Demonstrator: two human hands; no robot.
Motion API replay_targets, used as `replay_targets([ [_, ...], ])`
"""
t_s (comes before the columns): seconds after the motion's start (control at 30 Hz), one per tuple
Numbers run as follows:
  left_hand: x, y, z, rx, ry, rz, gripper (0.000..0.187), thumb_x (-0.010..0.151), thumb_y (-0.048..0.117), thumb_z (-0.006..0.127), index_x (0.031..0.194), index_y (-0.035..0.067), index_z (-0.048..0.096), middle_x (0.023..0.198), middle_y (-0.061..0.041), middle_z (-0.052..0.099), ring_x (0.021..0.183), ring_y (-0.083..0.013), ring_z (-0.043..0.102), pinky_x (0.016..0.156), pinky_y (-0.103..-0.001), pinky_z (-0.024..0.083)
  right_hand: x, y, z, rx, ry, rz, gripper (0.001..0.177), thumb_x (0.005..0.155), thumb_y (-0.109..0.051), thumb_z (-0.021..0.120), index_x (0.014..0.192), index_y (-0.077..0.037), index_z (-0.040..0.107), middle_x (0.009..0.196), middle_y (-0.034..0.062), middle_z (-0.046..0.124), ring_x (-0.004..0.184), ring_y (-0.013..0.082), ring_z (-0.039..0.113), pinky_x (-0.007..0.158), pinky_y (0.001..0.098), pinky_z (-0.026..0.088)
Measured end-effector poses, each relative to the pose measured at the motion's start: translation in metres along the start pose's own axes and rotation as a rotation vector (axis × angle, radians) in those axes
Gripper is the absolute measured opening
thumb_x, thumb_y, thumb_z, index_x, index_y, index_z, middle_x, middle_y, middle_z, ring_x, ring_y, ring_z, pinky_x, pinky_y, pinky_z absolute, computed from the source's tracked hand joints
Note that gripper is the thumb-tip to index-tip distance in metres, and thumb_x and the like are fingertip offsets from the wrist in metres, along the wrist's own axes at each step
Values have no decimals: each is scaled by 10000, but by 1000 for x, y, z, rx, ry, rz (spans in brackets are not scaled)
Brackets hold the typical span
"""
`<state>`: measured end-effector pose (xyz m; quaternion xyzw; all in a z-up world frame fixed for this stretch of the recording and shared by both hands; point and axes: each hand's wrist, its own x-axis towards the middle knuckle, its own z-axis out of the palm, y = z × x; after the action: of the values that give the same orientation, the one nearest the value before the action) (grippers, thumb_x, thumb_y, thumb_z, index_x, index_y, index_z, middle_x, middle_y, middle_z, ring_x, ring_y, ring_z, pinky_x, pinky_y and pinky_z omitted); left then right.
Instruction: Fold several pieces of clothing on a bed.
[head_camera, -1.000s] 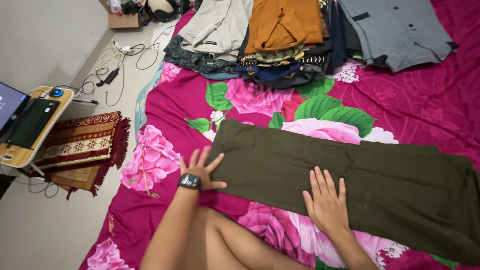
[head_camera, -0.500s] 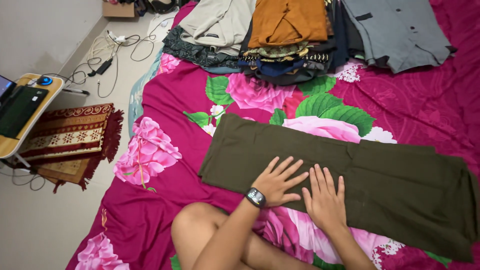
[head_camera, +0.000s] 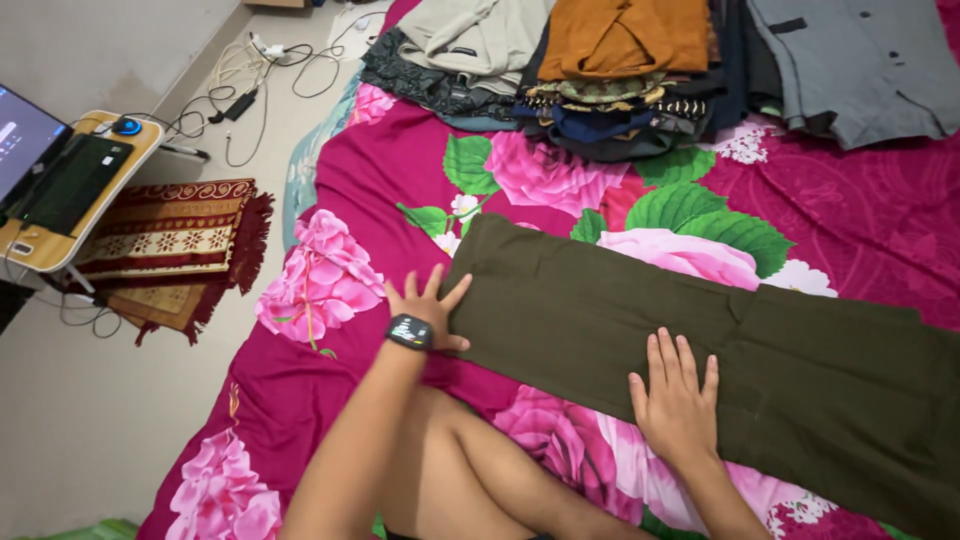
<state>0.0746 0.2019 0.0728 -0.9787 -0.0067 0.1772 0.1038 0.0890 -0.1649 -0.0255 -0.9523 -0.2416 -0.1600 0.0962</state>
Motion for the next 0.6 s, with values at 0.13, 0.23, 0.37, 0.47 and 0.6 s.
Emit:
replay_targets([
  [0.13,22,62,18,-37,25,-246,1022,782,594,747,1606,328,203,1662,-149,194,1471,-493,265,1140,-720,227,5,-8,3,-79,-63,65,661,892,-366,568,1463,-41,499,1570,112,459,1488,290,378,1232,630,198],
  [0.23,29,115,29,-162,588,185,872,869,554,705,1604,207,390,1665,-167,339,1516,-403,351,1207,-662,264,8,-15,4,-163,-98,103,654,870,-345,571,1437,-26,509,1563,124,458,1484,313,370,1220,659,177],
  [0.37,33,145,40,-279,588,623,1005,703,759,686,1577,368,379,1687,-134,266,1537,-367,267,1195,-655,193,3,-12,10,-86,-20,86,679,847,-326,569,1445,-11,499,1557,155,435,1483,337,350,1210,674,153],
  [0.47,49,117,63,-348,546,609,1057,698,861,659,1597,433,304,1730,-141,166,1573,-368,181,1226,-628,149,4,-8,11,-24,12,73,663,864,-318,562,1446,-9,494,1568,148,431,1489,335,344,1219,667,148],
  [0.6,37,57,38,-193,316,468,1190,601,894,671,1604,414,248,1709,-123,98,1558,-346,113,1195,-657,90,3,-6,9,6,9,68,661,868,-313,563,1448,-5,493,1575,144,432,1489,330,343,1217,665,149],
])
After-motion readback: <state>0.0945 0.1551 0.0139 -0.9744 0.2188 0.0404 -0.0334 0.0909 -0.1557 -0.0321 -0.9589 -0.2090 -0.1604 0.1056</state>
